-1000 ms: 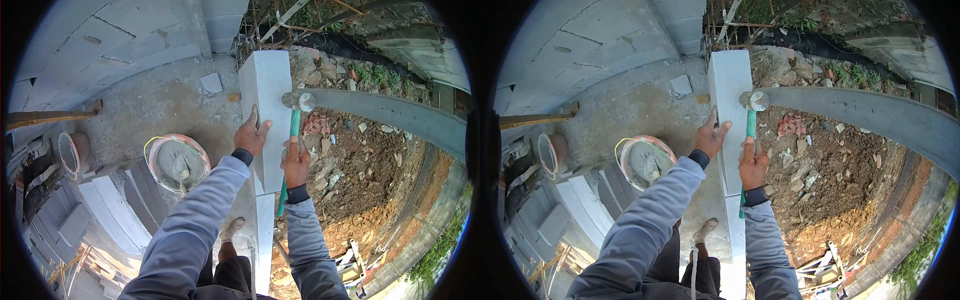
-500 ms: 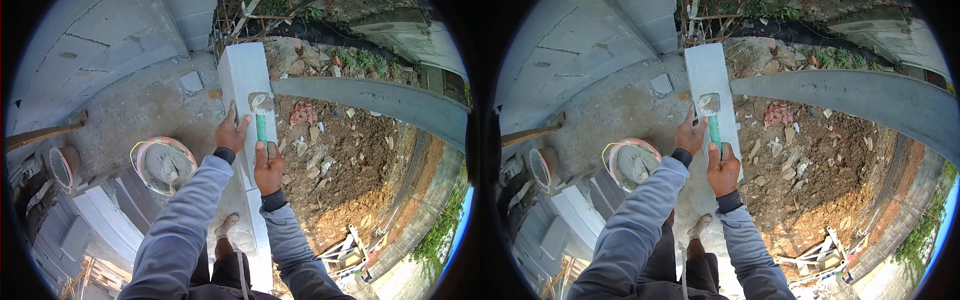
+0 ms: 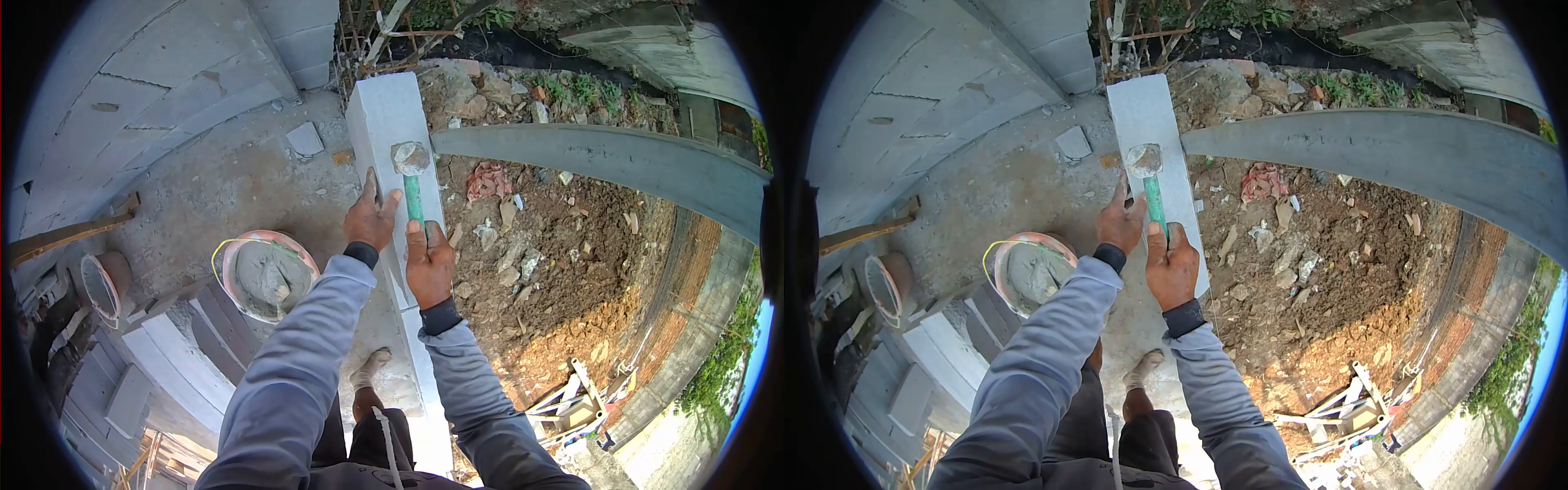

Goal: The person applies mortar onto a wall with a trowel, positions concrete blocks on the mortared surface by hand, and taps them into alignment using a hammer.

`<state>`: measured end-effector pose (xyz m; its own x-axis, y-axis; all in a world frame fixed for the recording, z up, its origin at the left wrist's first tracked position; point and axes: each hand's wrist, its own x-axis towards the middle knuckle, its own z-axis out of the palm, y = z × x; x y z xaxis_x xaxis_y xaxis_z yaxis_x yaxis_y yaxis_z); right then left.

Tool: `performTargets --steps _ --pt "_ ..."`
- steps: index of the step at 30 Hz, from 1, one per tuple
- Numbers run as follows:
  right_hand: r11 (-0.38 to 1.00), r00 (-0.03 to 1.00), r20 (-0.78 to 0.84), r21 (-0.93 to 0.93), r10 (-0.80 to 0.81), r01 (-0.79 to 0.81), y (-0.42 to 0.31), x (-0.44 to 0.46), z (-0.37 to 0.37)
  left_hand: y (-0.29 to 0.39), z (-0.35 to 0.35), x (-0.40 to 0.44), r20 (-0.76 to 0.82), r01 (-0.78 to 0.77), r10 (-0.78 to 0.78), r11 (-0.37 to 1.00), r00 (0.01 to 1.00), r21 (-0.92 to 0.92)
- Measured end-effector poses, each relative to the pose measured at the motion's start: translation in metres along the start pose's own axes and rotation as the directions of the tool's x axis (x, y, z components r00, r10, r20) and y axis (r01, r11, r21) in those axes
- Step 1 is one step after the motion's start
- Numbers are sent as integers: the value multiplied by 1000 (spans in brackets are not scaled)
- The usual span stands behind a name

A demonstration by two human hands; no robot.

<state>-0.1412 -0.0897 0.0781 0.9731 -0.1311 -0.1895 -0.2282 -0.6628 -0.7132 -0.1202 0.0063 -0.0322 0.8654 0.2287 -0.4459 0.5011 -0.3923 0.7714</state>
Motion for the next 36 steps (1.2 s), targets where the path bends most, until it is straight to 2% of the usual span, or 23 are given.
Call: performTargets --steps 3,4,7,8,10,12,14,17,18,22,26,29,32,36 --pt "997 998 -30 58 55 -53 13 3 9 0 0 0 -21 -7 7 1000 1000 1" --pt "999 998 -31 -6 47 -47 15 8 11 0 -1 0 -7 5 -5 1000 1000 -9" --pt "992 992 -20 39 122 -121 31 22 22 4 -3 1 23 18 -17 1000 1000 -23" --pt "963 971 21 126 238 -239 35 19 21 4 -3 2 22 15 -14 1000 1000 -13" --pt "958 973 13 174 231 -229 35 12 21 1 -3 1 15 6 -6 1000 1000 -13" --pt "971 981 -3 147 192 -190 34 9 22 1 -2 0 3 -8 8 999 1000 -40" --pt "992 993 -25 42 118 -117 30 11 26 2 -3 -1 6 -9 10 998 1000 -65" --pt "972 980 -23 138 196 -191 14 -1 25 -7 -1 1 -15 -57 57 997 998 -55" --pt "973 985 -37 166 169 -160 3 -3 21 -8 -1 2 -16 -69 69 996 998 -49" --pt "987 981 -109 16 162 -161 -1 6 29 -4 -3 2 4 -48 49 996 999 -70" --pt "971 965 -125 100 230 -219 -4 14 24 -5 0 4 -3 -74 75 983 997 -166" --pt "971 968 -142 149 208 -187 6 12 30 -9 0 7 -17 -103 102 978 995 -182" --pt "980 973 -115 39 200 -197 6 16 30 -11 -3 7 3 -93 95 977 995 -191" --pt "967 967 -99 126 234 -221 -6 4 26 -6 -7 7 1 -125 128 969 992 -211"
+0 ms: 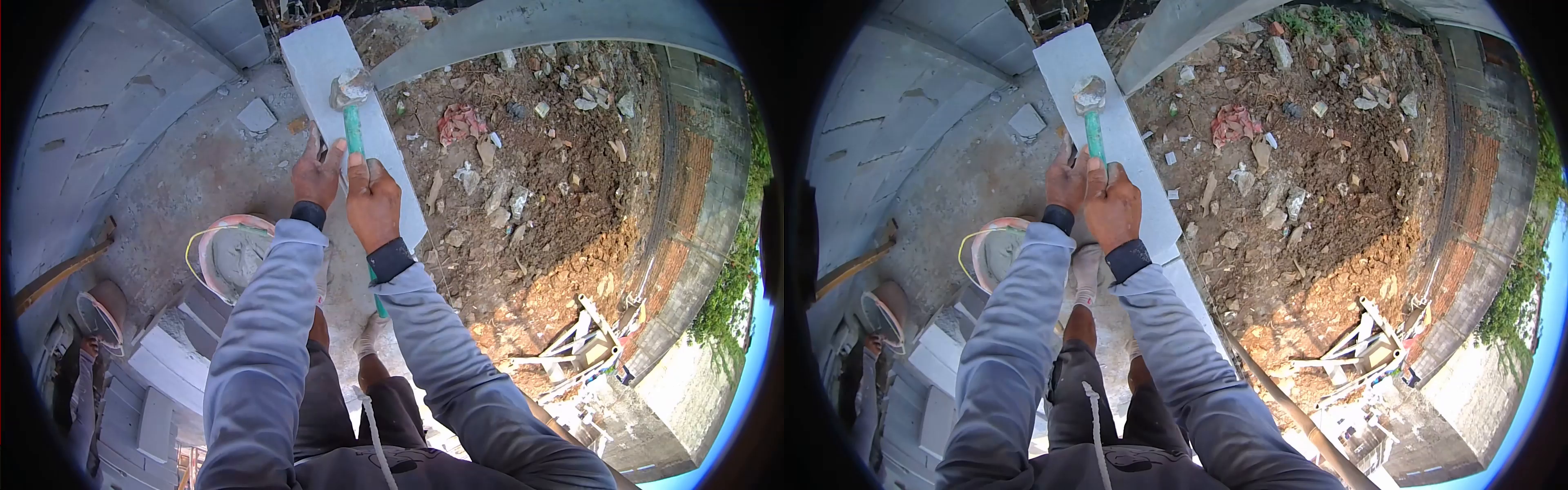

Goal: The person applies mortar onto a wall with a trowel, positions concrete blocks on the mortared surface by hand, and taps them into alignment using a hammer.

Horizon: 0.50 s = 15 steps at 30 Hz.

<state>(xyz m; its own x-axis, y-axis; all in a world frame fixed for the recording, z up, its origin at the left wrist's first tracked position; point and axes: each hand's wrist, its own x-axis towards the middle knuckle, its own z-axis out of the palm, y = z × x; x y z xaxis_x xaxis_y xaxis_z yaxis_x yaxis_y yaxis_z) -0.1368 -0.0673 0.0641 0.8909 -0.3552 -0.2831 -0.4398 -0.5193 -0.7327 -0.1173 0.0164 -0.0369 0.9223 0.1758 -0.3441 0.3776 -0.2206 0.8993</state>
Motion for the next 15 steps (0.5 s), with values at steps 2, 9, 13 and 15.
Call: performTargets --steps 2,9,13,15 --pt "999 1000 22 43 17 -18 -8 -8 -5 -15 1 6 27 -25 28 994 999 -103" --pt "999 997 -69 -19 40 -41 13 -3 4 -3 -5 4 91 33 -18 985 996 -172" --pt "995 997 -43 75 71 -68 19 -20 -8 -5 -3 4 88 33 -15 979 996 -202" --pt "989 996 -17 124 83 -80 22 -35 -16 -1 -4 3 72 10 4 982 997 -191"
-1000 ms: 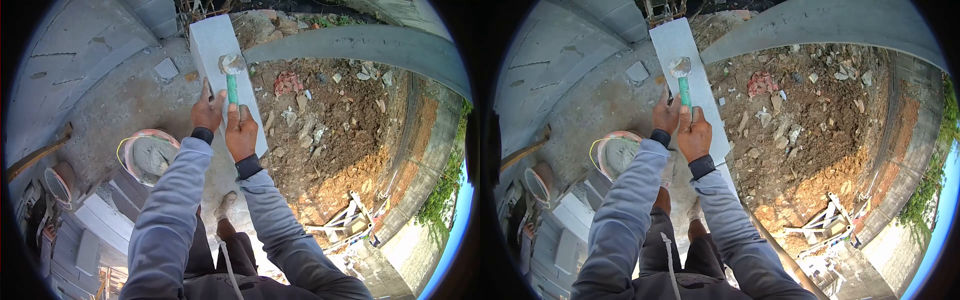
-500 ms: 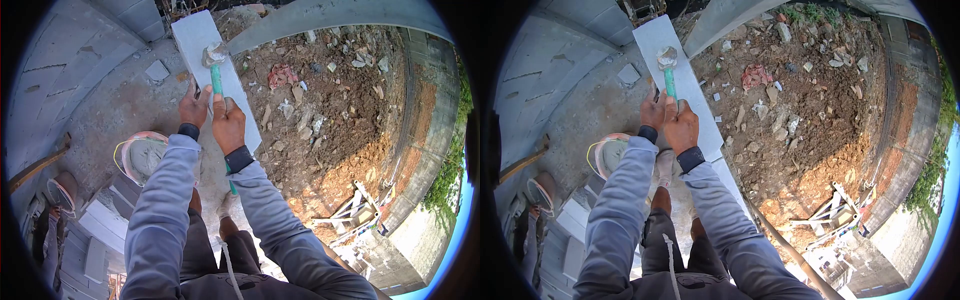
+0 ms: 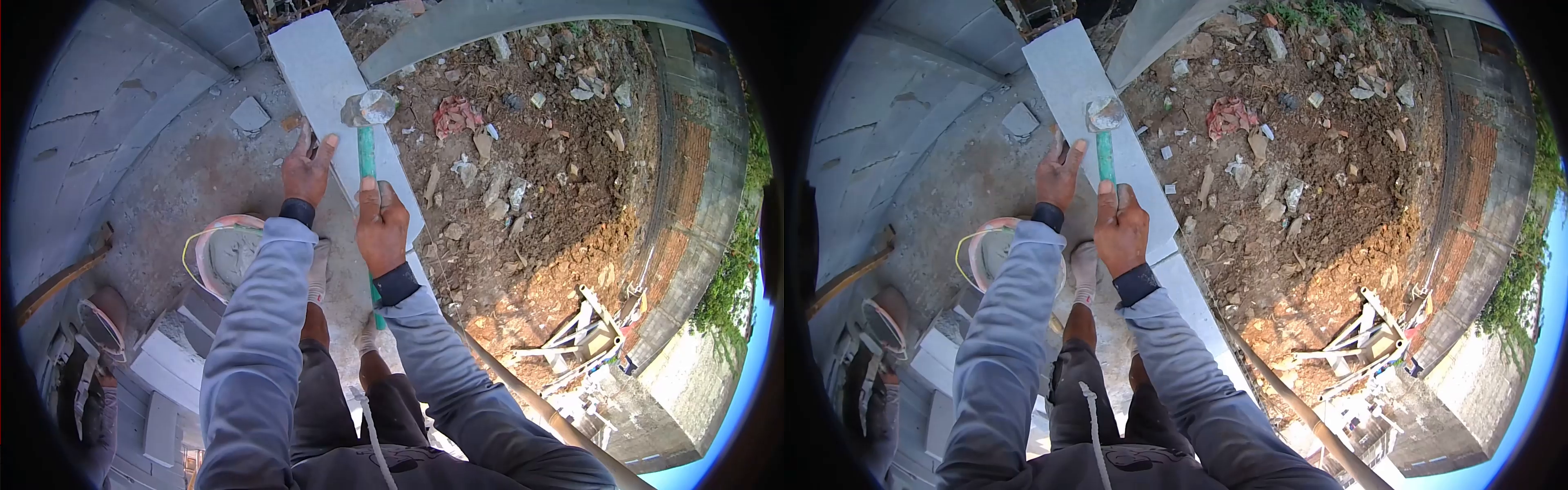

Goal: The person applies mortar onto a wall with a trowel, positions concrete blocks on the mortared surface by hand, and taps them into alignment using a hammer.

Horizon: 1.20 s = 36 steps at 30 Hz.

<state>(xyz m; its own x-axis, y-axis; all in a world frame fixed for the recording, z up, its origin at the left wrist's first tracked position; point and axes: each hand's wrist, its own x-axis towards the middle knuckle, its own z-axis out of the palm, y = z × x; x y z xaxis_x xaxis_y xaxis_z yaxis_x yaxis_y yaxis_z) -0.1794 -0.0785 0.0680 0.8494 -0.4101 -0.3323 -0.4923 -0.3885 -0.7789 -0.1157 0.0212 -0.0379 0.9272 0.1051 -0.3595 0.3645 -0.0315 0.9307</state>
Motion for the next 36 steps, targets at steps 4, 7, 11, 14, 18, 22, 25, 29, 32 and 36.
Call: performTargets --steps 4,7,11,14,18,22,25,29,32,36 --pt "1000 1000 22 5 -15 15 12 -30 -15 -8 -1 4 6 -28 28 1000 1000 -1" --pt "996 998 -17 -66 -53 52 34 -43 -13 -8 -2 1 14 -3 3 1000 1000 -2" --pt "994 997 37 -88 60 -57 43 -48 -19 -12 -1 6 -7 -21 21 999 1000 24" --pt "996 995 58 -20 87 -86 43 -55 -27 0 -3 3 15 4 -5 997 1000 72" --pt "998 998 35 26 61 -62 48 -59 -23 -8 -4 3 4 -14 13 999 1000 52" --pt "993 992 63 37 114 -116 62 -53 -21 -11 -5 8 19 7 -7 1000 1000 26" --pt "989 982 116 17 147 -150 72 -74 -33 -13 -5 5 40 1 -1 1000 999 -12" --pt "985 967 191 6 171 -175 94 -136 -51 -12 -7 6 19 -9 7 996 1000 91" --pt "958 929 242 -136 280 -253 105 -184 -66 0 -4 -8 -32 46 -40 982 999 186" --pt "875 833 326 -356 446 -329 179 -224 -71 -67 -10 -45 -140 76 -64 994 988 84"
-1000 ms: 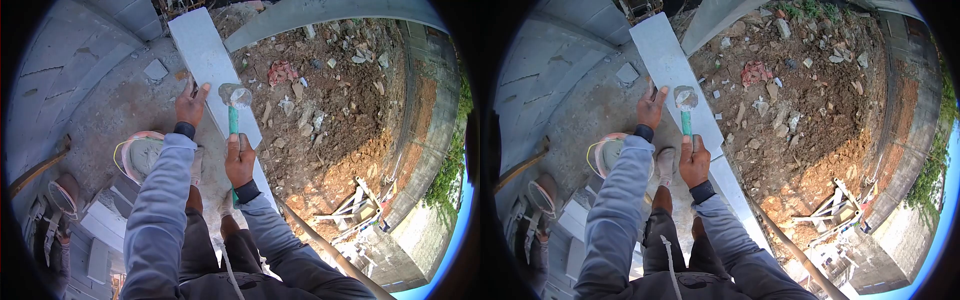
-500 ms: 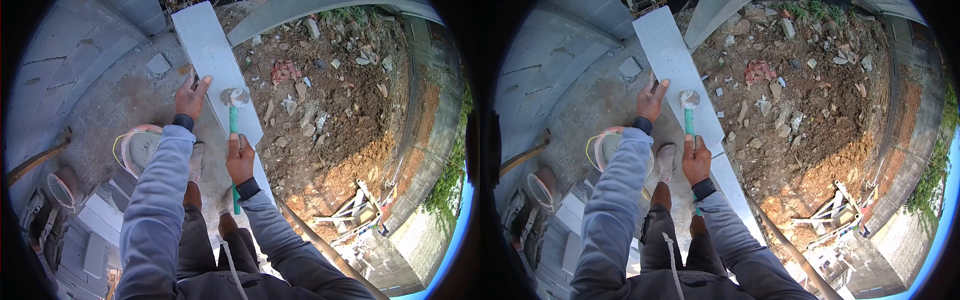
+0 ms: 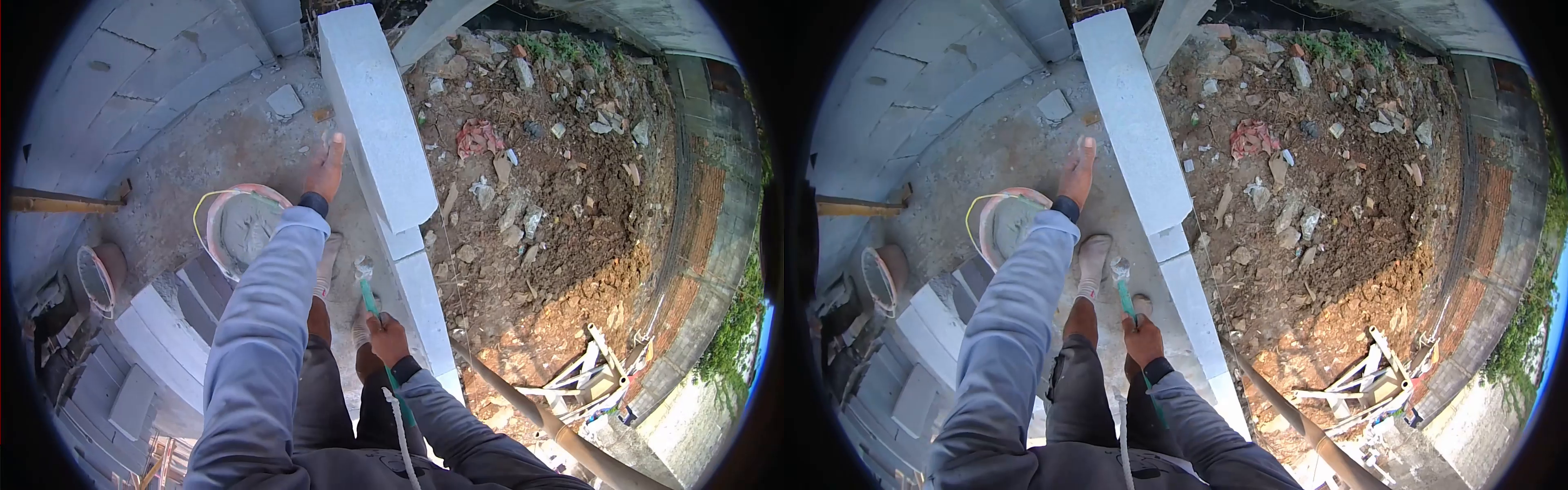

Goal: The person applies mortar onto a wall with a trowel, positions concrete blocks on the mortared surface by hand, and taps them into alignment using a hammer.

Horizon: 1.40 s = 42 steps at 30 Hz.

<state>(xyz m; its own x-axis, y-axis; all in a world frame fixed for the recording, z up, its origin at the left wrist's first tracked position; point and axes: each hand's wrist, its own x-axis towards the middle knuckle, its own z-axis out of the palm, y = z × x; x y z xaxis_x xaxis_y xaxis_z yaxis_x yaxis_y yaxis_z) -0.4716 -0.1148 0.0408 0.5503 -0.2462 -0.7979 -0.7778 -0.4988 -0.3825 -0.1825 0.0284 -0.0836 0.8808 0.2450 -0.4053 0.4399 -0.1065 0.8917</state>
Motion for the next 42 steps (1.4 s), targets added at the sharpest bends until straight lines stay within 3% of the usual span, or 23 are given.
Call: performTargets --steps 2,4,5,7,8,10,12,14,17,18,20,22,25,28,31,34,37,39,42 --pt "989 994 81 -134 69 -57 41 8 15 -30 -17 -54 99 182 -171 977 980 -112" --pt "962 976 146 -243 162 -123 75 12 24 -97 -31 -115 38 236 -235 971 971 -24" --pt "946 963 174 -290 203 -147 87 10 25 -124 -47 -147 179 213 -214 977 960 24" --pt "918 939 230 -361 257 -163 104 9 22 -131 -58 -226 21 432 -443 884 896 181" --pt "910 941 238 -392 241 -134 111 10 21 -141 -55 -263 -34 570 -583 804 812 -169" --pt "885 938 264 -457 226 -85 124 7 18 -230 -64 -332 -40 559 -558 826 829 66" --pt "853 952 260 -522 163 -4 130 13 20 -205 -55 -388 -61 603 -605 796 794 -50" --pt "827 960 248 -561 132 32 133 27 28 -154 -52 -418 60 746 -755 629 653 -218" --pt "820 983 172 -571 68 43 113 50 44 -200 -48 -460 89 684 -682 700 726 -207" --pt "829 990 138 -553 -3 79 117 62 56 -192 -56 -463 195 737 -714 622 673 -264" --pt "827 991 72 -546 -111 132 113 83 81 -214 -61 -476 156 712 -698 658 699 -245" --pt "824 985 0 -547 -173 145 110 106 110 -232 -64 -485 124 736 -739 609 662 -295" --pt "843 948 -128 -502 -293 193 123 138 161 -268 -66 -482 38 733 -742 651 669 -197" --pt "563 792 24 -691 -609 454 166 167 197 -233 -72 -441 60 575 -592 747 804 -334" --pt "725 905 61 -577 -422 377 147 150 202 -204 -92 -420 75 574 -584 754 809 -320" --pt "848 862 -59 -225 -503 480 85 119 203 -254 -91 -438 38 661 -680 697 733 -277" --pt "839 869 31 -247 -494 486 0 93 223 -222 -112 -417 84 647 -650 720 755 -251" --pt "711 831 176 -445 -528 545 -34 94 252 -217 -123 -406 95 625 -640 689 762 -368" --pt "685 912 240 -604 -333 409 -65 106 278 -214 -139 -395 128 627 -646 642 753 -441"
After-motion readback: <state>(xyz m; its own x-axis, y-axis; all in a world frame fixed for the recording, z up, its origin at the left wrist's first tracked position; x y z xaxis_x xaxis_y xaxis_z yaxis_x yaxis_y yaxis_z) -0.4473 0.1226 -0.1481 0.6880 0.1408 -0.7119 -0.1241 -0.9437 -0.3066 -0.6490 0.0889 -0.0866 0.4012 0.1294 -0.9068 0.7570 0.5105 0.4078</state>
